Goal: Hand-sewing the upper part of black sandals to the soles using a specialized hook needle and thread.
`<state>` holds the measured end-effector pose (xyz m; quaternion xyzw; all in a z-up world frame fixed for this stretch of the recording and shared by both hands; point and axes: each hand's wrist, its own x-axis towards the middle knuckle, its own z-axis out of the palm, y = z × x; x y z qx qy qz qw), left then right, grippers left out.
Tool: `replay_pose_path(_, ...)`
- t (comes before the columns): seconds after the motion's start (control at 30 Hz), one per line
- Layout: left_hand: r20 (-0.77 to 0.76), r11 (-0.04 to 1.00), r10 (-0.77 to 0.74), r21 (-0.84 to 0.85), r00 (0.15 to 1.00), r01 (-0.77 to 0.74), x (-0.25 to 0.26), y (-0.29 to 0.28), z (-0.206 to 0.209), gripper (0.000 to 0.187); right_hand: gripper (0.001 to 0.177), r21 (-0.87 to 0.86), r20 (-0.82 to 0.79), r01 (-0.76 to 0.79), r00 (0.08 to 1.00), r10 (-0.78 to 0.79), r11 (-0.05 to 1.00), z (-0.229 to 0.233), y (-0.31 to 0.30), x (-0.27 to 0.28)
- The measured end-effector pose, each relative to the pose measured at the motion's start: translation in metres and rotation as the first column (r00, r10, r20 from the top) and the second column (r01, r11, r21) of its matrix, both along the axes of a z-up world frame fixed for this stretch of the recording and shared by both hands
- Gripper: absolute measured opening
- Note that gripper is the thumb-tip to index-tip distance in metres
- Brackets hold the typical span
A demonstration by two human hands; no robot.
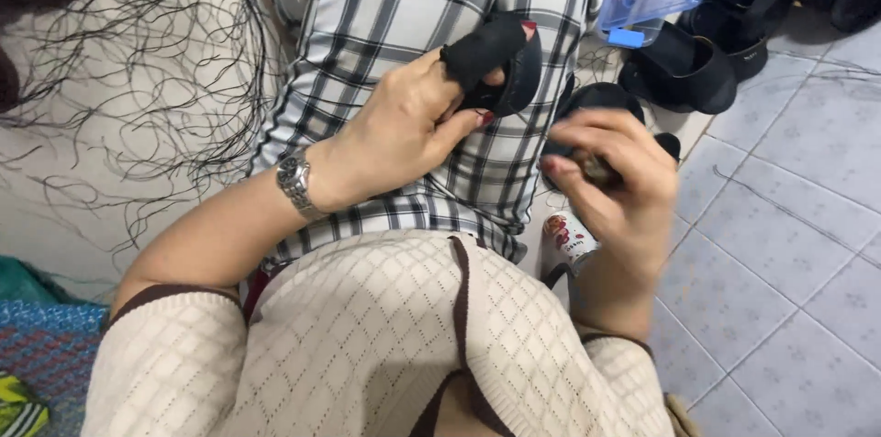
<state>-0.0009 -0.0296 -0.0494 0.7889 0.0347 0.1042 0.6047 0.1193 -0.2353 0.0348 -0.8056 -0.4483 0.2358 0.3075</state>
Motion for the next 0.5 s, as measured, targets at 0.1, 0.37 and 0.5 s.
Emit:
replay_pose_path(0.1,0.011,0.999,0.003,0.032,1.0,-0.003,-0.001,0.002,0.0,0.032,0.012,0.376,-0.31,0.202,0.947,-0.083,0.904,-0.049,0.004,-0.001)
replay_pose_path(0.37,0.017,0.999,0.019,0.044,1.0,-0.02,0.005,-0.002,0.002,0.027,0.017,0.419,-0.56,0.141,0.818,0.133,0.897,-0.062,0.006,0.009)
replay_pose_path(0.5,0.031,1.0,0.022,0.017,0.999,-0.023,0.013,-0.005,-0.002,0.024,0.01,0.224,-0.402,0.082,0.915,0.016,0.971,-0.073,-0.036,0.039)
